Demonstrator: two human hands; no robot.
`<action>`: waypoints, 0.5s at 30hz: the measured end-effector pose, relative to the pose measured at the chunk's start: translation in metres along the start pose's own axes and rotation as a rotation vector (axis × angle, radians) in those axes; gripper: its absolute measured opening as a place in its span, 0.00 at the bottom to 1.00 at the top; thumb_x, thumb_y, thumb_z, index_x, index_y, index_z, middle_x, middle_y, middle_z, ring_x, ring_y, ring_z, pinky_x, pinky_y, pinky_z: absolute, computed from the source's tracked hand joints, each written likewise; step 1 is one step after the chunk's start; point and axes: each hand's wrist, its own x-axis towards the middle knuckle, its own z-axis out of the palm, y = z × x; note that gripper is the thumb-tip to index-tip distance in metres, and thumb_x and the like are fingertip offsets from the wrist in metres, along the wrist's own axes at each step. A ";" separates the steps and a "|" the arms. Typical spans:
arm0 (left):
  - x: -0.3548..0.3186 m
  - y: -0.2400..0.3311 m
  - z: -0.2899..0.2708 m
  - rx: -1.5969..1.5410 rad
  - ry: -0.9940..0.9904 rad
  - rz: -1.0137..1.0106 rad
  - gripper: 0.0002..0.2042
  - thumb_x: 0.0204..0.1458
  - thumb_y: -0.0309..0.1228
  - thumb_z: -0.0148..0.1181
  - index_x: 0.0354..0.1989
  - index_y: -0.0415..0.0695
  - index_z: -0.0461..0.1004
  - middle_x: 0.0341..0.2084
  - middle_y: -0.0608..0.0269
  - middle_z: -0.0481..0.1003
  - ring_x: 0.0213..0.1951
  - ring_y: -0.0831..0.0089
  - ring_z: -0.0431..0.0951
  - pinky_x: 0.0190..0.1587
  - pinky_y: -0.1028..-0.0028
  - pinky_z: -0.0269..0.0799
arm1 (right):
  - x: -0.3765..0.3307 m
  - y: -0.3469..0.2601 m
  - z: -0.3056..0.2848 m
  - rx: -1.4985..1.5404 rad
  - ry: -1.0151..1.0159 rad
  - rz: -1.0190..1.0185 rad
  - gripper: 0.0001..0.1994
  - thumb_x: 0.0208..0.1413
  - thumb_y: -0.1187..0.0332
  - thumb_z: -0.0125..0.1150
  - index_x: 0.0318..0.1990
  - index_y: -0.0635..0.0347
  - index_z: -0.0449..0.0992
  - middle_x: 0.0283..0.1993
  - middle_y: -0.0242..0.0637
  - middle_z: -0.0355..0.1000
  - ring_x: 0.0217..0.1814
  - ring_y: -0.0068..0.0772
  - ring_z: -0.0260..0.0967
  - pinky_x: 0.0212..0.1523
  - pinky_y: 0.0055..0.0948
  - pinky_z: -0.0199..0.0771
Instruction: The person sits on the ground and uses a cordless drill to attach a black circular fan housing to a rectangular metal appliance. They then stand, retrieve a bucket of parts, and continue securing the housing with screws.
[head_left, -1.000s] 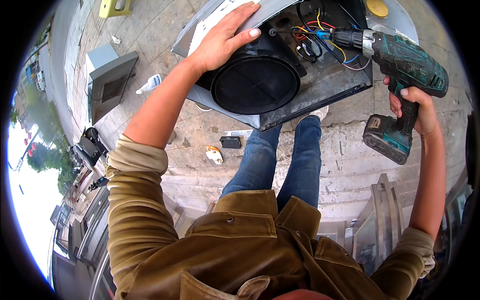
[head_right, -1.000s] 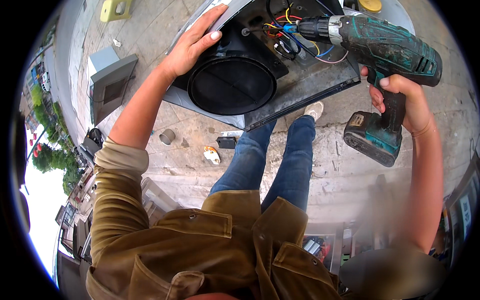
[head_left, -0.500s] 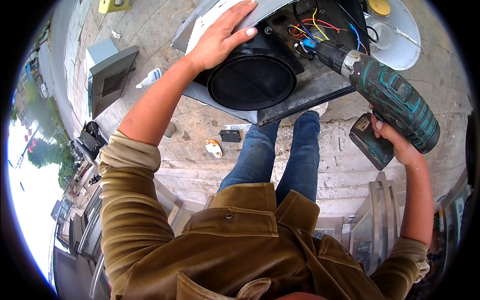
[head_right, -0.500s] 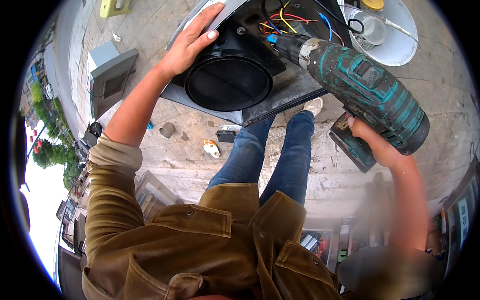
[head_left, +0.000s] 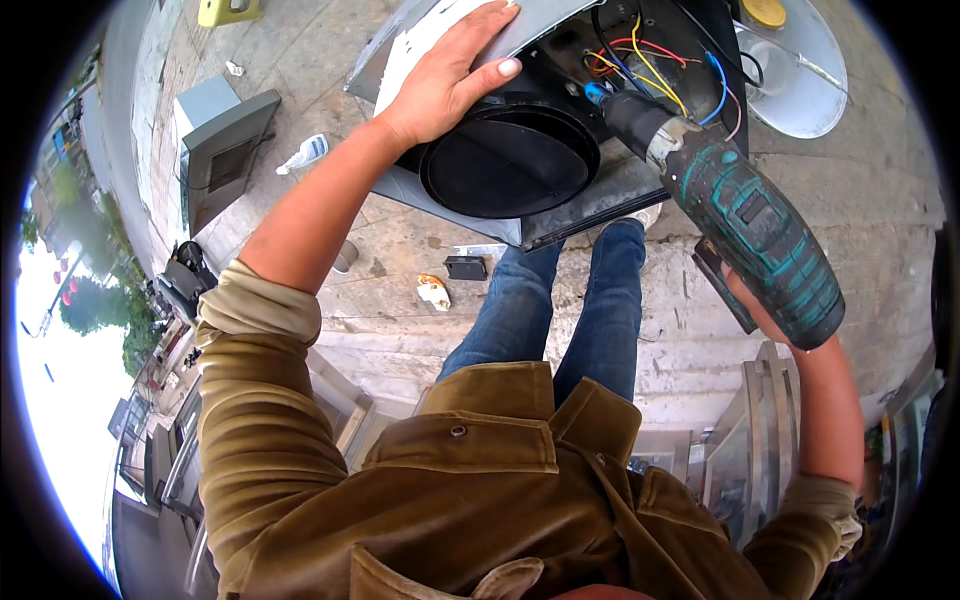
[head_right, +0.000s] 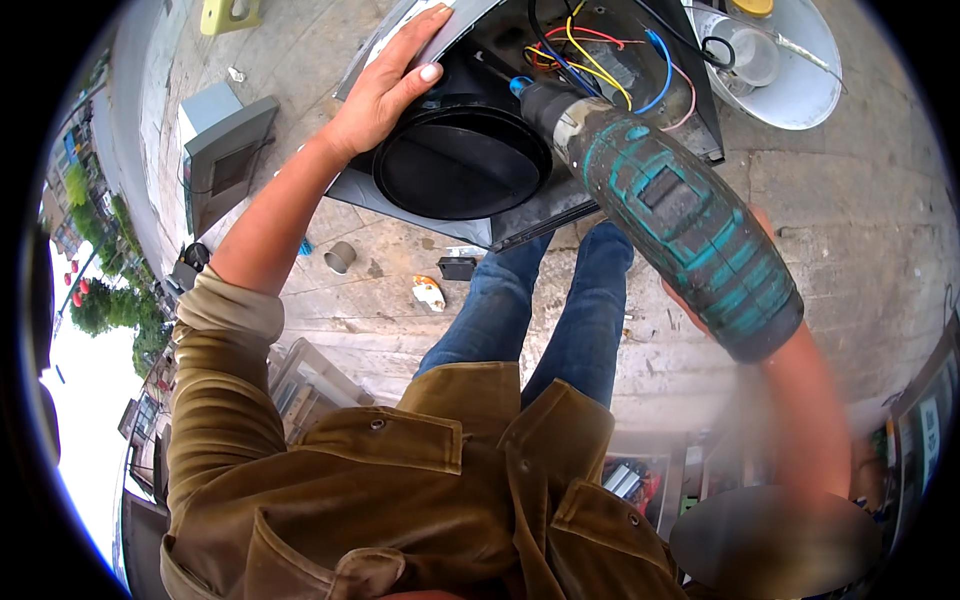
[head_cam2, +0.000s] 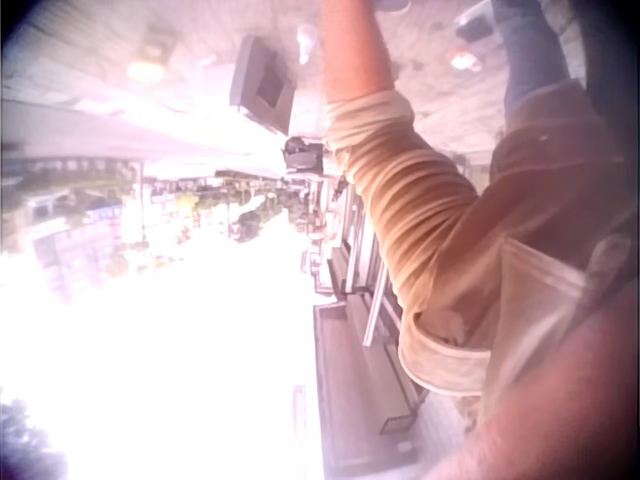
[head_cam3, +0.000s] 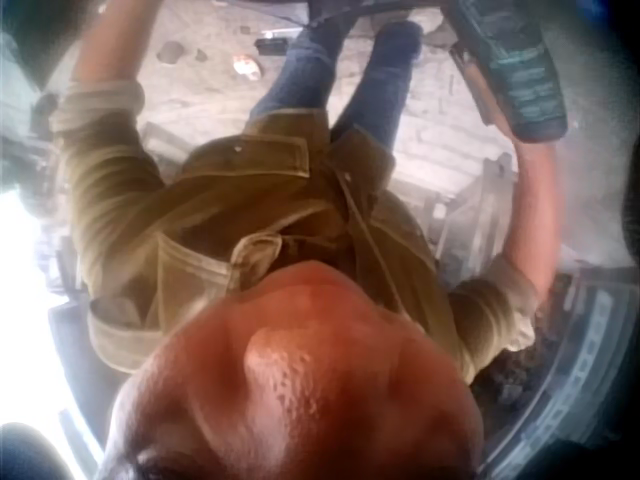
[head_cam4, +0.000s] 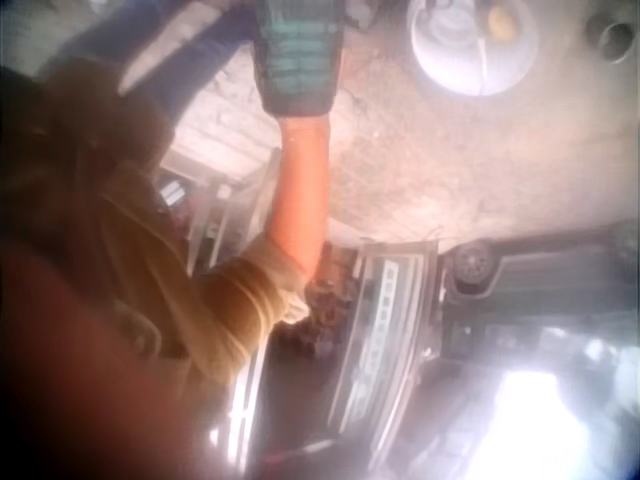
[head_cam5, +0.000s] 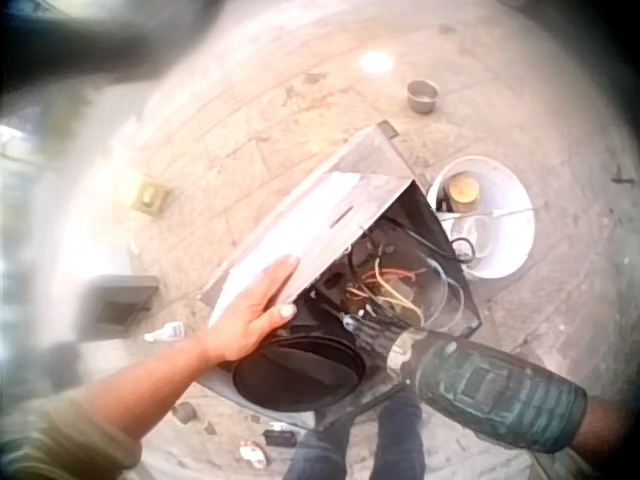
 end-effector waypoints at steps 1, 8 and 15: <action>0.002 0.000 -0.002 -0.009 0.000 -0.004 0.28 0.57 0.40 0.47 0.64 0.43 0.51 0.64 0.47 0.50 0.66 0.55 0.48 0.65 0.67 0.41 | -0.006 0.003 0.004 0.158 -0.011 0.073 0.13 0.46 0.72 0.61 0.42 0.57 0.75 0.39 0.42 0.73 0.40 0.43 0.69 0.44 0.35 0.68; 0.002 0.006 -0.005 -0.022 0.000 -0.018 0.28 0.56 0.39 0.47 0.64 0.43 0.52 0.63 0.48 0.52 0.65 0.56 0.48 0.65 0.67 0.41 | 0.002 0.005 -0.004 0.375 -0.082 0.247 0.12 0.50 0.71 0.60 0.43 0.61 0.74 0.38 0.33 0.73 0.39 0.29 0.68 0.44 0.28 0.66; 0.001 0.002 0.001 -0.110 0.006 -0.050 0.28 0.56 0.37 0.48 0.64 0.41 0.52 0.63 0.50 0.53 0.66 0.60 0.48 0.66 0.67 0.39 | -0.061 0.018 0.019 0.498 -0.042 0.496 0.15 0.46 0.77 0.61 0.43 0.59 0.74 0.38 0.34 0.74 0.41 0.26 0.70 0.43 0.26 0.68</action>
